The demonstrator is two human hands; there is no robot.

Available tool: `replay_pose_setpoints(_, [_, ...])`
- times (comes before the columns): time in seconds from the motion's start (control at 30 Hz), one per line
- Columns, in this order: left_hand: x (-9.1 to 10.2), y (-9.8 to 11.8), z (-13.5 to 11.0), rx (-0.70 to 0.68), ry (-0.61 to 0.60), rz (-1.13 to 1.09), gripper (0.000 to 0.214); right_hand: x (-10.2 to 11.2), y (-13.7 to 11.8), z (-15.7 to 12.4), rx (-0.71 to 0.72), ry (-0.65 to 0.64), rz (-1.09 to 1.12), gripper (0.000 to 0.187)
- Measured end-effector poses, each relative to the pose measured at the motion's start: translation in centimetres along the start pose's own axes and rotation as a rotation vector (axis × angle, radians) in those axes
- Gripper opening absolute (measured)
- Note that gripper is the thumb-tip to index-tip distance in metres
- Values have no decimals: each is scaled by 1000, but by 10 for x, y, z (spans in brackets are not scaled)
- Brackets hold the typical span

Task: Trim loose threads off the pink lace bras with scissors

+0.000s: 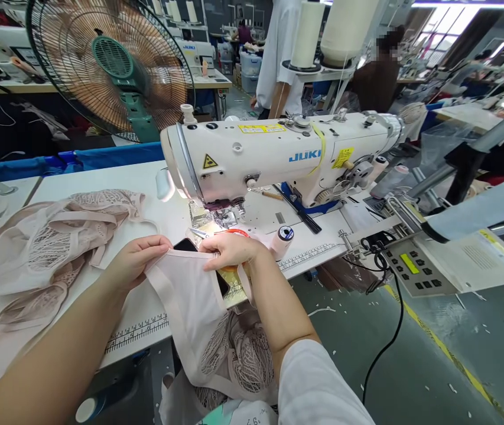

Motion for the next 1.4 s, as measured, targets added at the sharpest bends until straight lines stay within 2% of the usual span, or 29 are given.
replay_pose_setpoints(0.5, [-1, 2, -3, -70, -22, 0, 19, -1, -3, 0, 10, -5, 59, 12])
replay_pose_setpoints(0.67, [1, 2, -4, -70, -10, -15, 20, -3, 3, 0, -52, -32, 144, 18])
replay_pose_setpoints(0.8, [1, 4, -4, -84, 34, -3, 21, -3, 5, 2, -60, 68, 145, 24])
replay_pose_setpoints(0.9, [0, 5, -4, -79, 46, -14, 22, -1, 1, 2, -95, 206, 181, 28])
replay_pose_setpoints(1.0, [-2, 5, -3, -74, 17, 19, 24, 1, 0, 2, -135, 393, 239, 26])
replay_pose_setpoints(1.1, [-3, 4, -2, -108, -30, 49, 25, 1, 5, 5, -158, 495, 290, 22])
replay_pose_setpoints(1.27, [1, -2, 1, -153, 3, 45, 22, -2, 19, 10, -234, 531, 331, 22])
replay_pose_setpoints(1.4, [2, -7, 4, -157, 39, 47, 22, -2, 19, 11, -249, 547, 294, 20])
Point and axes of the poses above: each hand's wrist, its own z-axis towards the middle knuckle, its own x-axis out of the back of the hand, y = z × x, the point moved 2 cm from there along z, towards the middle knuckle, and after that the axes turned 1 degree about -z, right-handed, at the moved point
